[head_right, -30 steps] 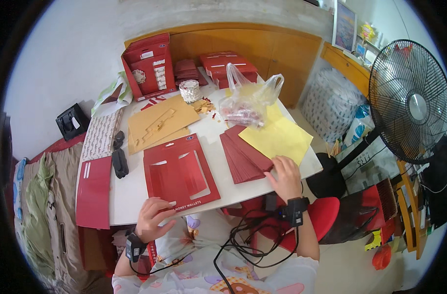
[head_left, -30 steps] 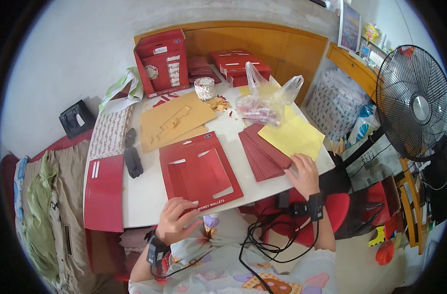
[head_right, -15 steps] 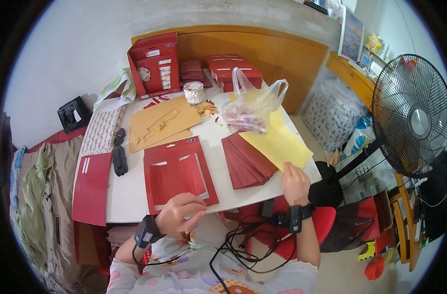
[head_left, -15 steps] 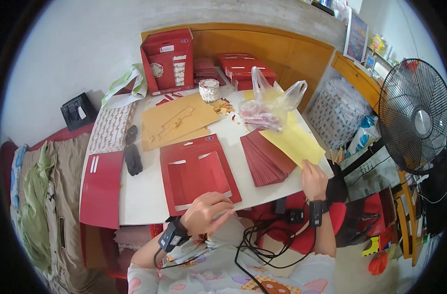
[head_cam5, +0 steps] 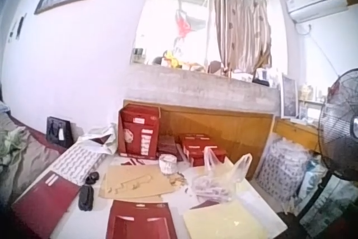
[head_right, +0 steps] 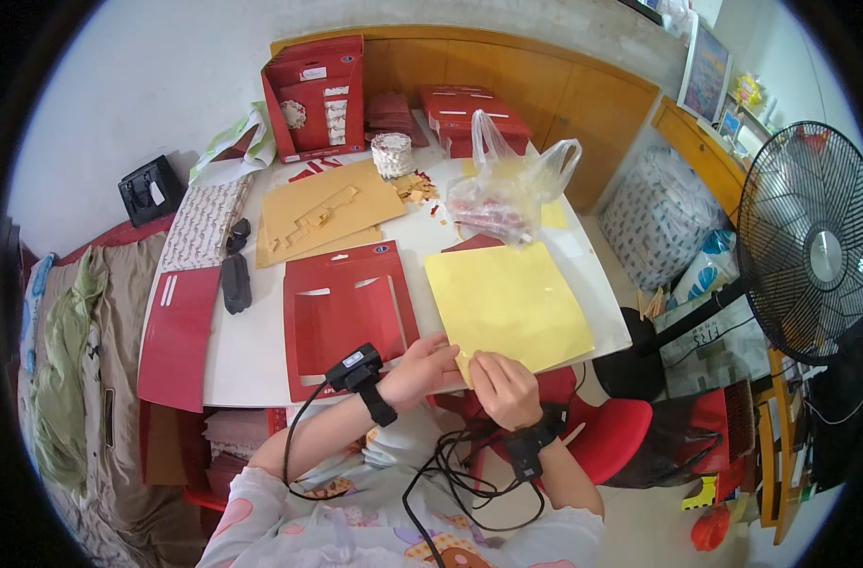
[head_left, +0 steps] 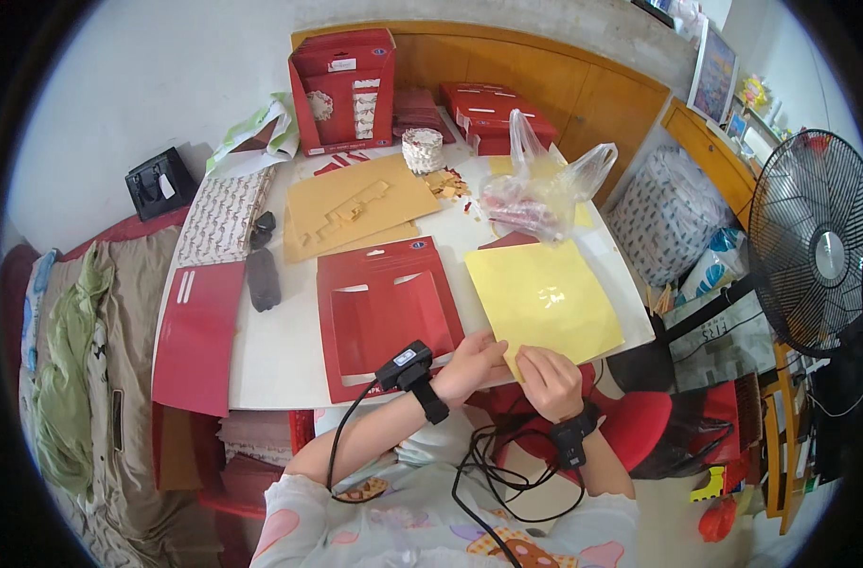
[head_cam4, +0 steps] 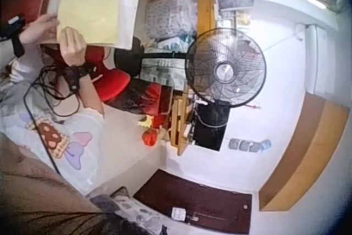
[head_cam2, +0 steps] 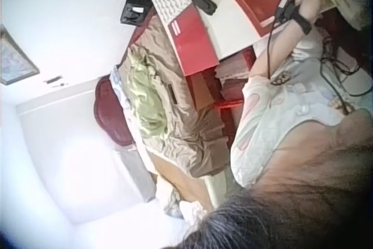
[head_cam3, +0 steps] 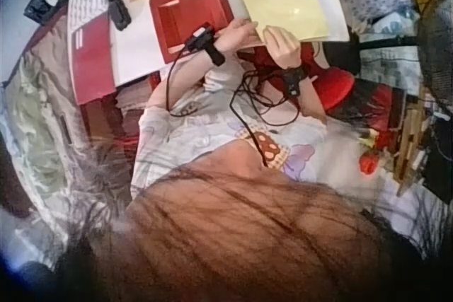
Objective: Assembling red gift wallets and inserting cards/decorative elements.
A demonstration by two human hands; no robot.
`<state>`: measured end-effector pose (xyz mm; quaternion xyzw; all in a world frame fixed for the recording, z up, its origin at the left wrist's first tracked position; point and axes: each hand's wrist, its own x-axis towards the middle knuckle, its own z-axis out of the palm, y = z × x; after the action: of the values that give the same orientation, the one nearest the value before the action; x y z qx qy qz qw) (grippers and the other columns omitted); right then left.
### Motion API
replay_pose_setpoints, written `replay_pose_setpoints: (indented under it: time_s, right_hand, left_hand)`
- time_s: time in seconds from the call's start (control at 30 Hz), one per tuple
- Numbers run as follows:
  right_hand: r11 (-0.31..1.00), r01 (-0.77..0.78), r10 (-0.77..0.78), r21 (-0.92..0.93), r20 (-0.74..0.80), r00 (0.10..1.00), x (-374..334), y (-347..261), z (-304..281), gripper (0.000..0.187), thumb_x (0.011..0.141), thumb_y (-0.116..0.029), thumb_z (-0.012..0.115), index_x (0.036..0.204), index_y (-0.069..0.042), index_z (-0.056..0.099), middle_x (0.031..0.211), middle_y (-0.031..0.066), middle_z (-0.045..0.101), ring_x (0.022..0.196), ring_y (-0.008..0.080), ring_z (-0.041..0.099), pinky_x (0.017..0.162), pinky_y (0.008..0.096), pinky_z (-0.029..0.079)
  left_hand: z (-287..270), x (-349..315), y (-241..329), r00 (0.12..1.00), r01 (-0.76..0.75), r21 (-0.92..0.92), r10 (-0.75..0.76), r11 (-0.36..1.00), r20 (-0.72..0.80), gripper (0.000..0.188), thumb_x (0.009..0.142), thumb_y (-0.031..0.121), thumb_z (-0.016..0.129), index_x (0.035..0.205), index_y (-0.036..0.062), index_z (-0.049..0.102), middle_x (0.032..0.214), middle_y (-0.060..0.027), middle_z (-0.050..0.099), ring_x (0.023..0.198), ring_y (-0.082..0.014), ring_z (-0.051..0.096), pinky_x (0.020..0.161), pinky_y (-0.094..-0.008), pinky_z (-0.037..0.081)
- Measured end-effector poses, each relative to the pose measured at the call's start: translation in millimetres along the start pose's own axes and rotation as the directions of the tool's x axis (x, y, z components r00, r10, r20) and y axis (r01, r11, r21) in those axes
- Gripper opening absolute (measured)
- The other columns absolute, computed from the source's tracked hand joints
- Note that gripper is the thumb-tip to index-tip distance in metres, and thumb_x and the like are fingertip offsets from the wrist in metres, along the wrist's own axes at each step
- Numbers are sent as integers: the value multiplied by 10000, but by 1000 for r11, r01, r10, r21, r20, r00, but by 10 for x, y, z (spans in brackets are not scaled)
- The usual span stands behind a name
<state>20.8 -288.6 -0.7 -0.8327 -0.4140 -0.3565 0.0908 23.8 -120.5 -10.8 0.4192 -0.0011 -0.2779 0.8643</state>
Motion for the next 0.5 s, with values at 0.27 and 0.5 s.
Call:
replay_pose_setpoints:
  time_s: [0.27,0.5]
  right_hand:
    - [966,-46,42,255,23,999,128,40,-168,162,663,-110,649,780,-15,592,861,90,607,785,226,603,638,325,501]
    - [964,-122,140,238,-60,988,232,148,-173,145,645,-36,647,777,-22,588,853,73,605,751,237,595,629,327,489]
  left_hand:
    - [-53,79,6,991,-119,100,125,988,-52,398,853,-50,373,1249,-38,333,1178,-150,479,1055,-216,517,889,-325,451]
    - [-58,52,-2,987,-152,12,153,988,-42,402,842,-57,381,1242,-38,346,1175,-143,485,1064,-208,513,898,-324,444]
